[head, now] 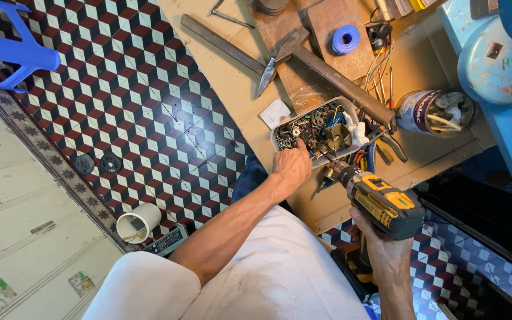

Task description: The person uses a cordless drill to remove and install screws on a small electric motor component. They repeatedly search through a container of small parts to select screws, then tighten them into the motor housing. The person also uses a screwdriver to adjust internal parts of the motor.

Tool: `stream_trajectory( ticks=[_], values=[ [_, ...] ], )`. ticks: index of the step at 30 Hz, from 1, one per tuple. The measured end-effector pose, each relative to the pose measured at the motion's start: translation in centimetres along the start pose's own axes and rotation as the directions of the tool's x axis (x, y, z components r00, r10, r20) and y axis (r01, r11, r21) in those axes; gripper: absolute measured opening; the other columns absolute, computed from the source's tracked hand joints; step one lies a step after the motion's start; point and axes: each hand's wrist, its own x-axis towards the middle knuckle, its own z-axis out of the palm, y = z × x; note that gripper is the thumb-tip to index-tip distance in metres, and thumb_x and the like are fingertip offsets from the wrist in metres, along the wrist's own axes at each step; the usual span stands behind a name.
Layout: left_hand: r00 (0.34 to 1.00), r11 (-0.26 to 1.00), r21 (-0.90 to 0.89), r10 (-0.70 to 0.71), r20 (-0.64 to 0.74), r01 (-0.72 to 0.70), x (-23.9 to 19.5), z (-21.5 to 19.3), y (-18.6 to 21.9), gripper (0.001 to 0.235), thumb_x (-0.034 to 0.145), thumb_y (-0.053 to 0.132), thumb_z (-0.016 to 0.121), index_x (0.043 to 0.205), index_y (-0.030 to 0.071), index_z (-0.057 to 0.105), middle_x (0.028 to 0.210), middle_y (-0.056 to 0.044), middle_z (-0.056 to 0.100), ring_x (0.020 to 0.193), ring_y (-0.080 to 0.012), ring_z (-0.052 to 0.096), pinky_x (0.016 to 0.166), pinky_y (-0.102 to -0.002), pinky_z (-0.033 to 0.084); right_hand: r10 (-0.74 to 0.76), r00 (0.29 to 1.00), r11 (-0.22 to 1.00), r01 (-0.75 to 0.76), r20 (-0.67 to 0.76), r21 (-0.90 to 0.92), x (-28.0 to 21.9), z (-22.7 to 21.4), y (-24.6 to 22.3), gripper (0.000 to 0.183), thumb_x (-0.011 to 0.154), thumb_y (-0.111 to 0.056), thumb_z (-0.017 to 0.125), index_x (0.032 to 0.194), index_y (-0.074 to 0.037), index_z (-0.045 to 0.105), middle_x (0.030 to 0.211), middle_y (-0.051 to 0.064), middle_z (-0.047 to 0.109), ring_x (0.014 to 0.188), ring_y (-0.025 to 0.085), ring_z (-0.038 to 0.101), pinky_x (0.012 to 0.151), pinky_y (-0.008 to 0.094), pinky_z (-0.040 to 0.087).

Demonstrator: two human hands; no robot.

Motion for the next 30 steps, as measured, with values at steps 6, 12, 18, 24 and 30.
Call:
stream_trajectory(
  ticks=[6,12,18,24,30],
  values=[
    [0.991,0.992,-0.022,0.120,-0.064,-0.122,0.9,-0.7,1.1,0.076,0.079,0.012,0.061,0.148,-0.009,0.037,0.074,-0.024,0.070,0.060,-0.0410,0.070,0.059,-0.054,0.056,0.008,1.000,1.000,-0.008,-0.011,-0.010,0.2,0.3,-0.8,0.042,0.082,-0.005,0.078,0.121,0.001,0.065,0.090,0.013,0.071,0.061,0.019,0.067,0.048,0.031,0.056],
    [0.963,0.949,0.180,0.269,-0.024,-0.260,0.9,1.1,-2.0,0.051,0.089,0.016,0.059,0.133,-0.010,0.057,0.069,-0.016,0.071,0.059,-0.0312,0.070,0.055,-0.048,0.051,-0.015,1.000,1.000,0.016,-0.016,0.015,0.4,0.2,-1.1,0.041,0.083,-0.005,0.077,0.122,0.001,0.064,0.091,0.013,0.071,0.062,0.018,0.068,0.049,0.030,0.057],
    [0.954,0.956,0.022,0.291,0.072,-0.293,-0.2,-0.5,-3.5,0.015,0.079,0.020,0.067,0.079,0.009,0.077,0.071,-0.014,0.072,0.064,-0.0303,0.070,0.061,-0.047,0.052,0.008,1.000,0.999,-0.007,-0.021,0.034,0.6,-0.1,-0.8,0.039,0.085,-0.005,0.077,0.121,0.001,0.065,0.090,0.013,0.070,0.063,0.018,0.067,0.051,0.029,0.056],
    [0.961,0.951,0.143,0.275,0.025,-0.275,-0.6,-2.3,-2.2,0.048,0.081,0.019,0.064,0.116,-0.014,0.064,0.072,-0.019,0.073,0.063,-0.0330,0.072,0.059,-0.047,0.055,-0.001,0.999,1.000,-0.001,-0.045,-0.027,0.5,-0.4,-0.6,0.037,0.084,-0.009,0.076,0.119,-0.001,0.067,0.087,0.013,0.071,0.062,0.020,0.070,0.050,0.030,0.060],
    [0.976,0.955,0.225,0.160,0.150,-0.191,0.6,-2.9,-2.0,0.062,0.082,0.014,0.058,0.134,-0.018,0.052,0.075,-0.021,0.074,0.065,-0.0340,0.073,0.059,-0.048,0.056,-0.015,0.999,0.997,0.017,-0.037,0.073,0.4,0.2,-0.8,0.039,0.084,-0.008,0.078,0.120,0.000,0.066,0.093,0.010,0.071,0.064,0.018,0.068,0.051,0.028,0.059]
  ],
)
